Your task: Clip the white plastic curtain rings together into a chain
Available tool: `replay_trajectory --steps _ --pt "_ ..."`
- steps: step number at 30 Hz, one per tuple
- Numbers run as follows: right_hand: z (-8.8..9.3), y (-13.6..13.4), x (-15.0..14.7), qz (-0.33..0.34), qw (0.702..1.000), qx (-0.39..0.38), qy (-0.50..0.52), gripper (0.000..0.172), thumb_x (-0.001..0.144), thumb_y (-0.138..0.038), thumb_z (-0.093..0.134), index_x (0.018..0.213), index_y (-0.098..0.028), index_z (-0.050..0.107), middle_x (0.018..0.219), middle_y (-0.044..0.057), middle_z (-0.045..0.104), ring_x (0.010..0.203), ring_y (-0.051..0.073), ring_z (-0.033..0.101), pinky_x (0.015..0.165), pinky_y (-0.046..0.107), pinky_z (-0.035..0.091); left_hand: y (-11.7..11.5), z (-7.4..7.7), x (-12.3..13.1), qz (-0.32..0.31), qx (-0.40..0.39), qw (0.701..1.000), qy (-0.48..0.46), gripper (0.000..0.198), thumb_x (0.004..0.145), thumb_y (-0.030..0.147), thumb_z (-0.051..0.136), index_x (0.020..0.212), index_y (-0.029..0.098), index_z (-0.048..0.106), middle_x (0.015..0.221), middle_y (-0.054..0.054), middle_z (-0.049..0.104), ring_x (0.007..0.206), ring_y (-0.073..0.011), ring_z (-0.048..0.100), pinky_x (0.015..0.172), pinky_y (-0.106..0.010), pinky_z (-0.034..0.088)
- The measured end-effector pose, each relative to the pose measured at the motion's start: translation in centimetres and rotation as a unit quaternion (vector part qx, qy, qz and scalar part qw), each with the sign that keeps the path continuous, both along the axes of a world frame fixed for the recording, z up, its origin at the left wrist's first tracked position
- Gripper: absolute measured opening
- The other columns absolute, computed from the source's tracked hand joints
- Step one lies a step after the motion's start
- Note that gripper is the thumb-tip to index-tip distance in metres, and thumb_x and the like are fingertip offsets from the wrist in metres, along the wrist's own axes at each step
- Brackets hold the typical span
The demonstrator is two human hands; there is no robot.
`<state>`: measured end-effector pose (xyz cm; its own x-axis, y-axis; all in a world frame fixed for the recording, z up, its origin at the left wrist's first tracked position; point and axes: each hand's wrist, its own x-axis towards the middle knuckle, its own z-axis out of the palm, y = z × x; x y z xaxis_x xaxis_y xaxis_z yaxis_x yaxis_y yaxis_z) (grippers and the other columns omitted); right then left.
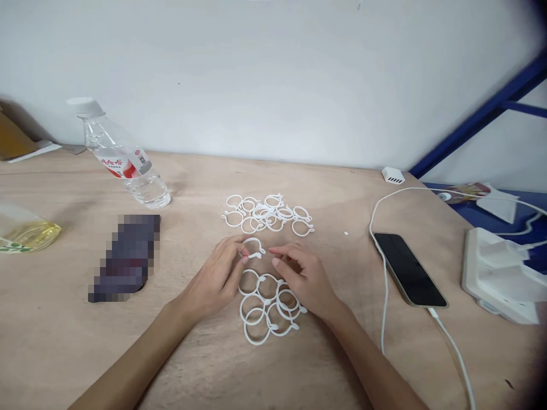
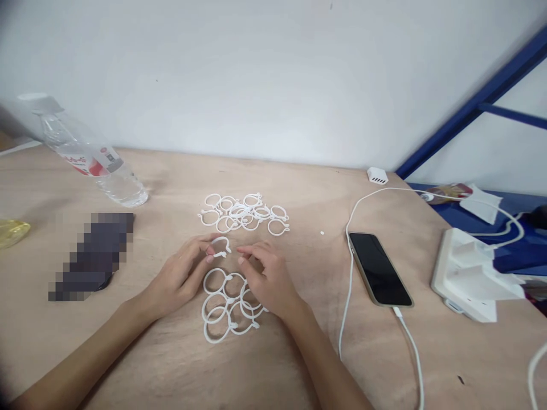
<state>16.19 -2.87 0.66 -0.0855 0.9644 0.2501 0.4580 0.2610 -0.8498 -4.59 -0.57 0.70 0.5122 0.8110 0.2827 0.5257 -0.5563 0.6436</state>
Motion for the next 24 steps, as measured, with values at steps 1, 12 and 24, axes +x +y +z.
replay_trajectory --steps 1,12,24 --pt "0.03 -0.05 -0.14 0.016 1.0 -0.001 0.01 0.019 0.086 -0.019 0.056 0.098 -0.022 0.071 0.082 0.003 0.066 0.083 0.019 0.059 0.073 0.033 0.048 -0.14 -0.02 0.12 -0.012 -0.007 1.0 -0.008 0.009 0.095 0.021 0.039 0.1 0.022 0.047 0.13 -0.011 0.053 0.128 -0.0234 0.046 0.104 -0.045 0.039" --pt "0.3 -0.3 -0.54 0.058 0.994 -0.023 0.087 0.021 0.086 -0.018 0.056 0.1 -0.022 0.072 0.084 0.004 0.066 0.086 0.018 0.057 0.077 0.033 0.046 -0.64 -0.53 0.31 -0.027 0.028 0.999 -0.03 0.049 0.092 0.029 0.053 0.138 0.026 0.037 0.127 -0.012 0.048 0.122 -0.0253 0.048 0.101 -0.04 0.046" --pt "-0.21 -0.2 -0.57 0.039 0.995 0.026 0.093 0.016 0.088 -0.028 0.06 0.085 -0.022 0.075 0.07 0.002 0.065 0.074 0.016 0.055 0.067 0.029 0.045 -1.01 -0.14 0.4 -0.049 -0.018 0.998 -0.028 0.031 0.095 0.03 0.047 0.124 0.022 0.048 0.12 -0.011 0.049 0.112 -0.0217 0.052 0.094 -0.033 0.049"
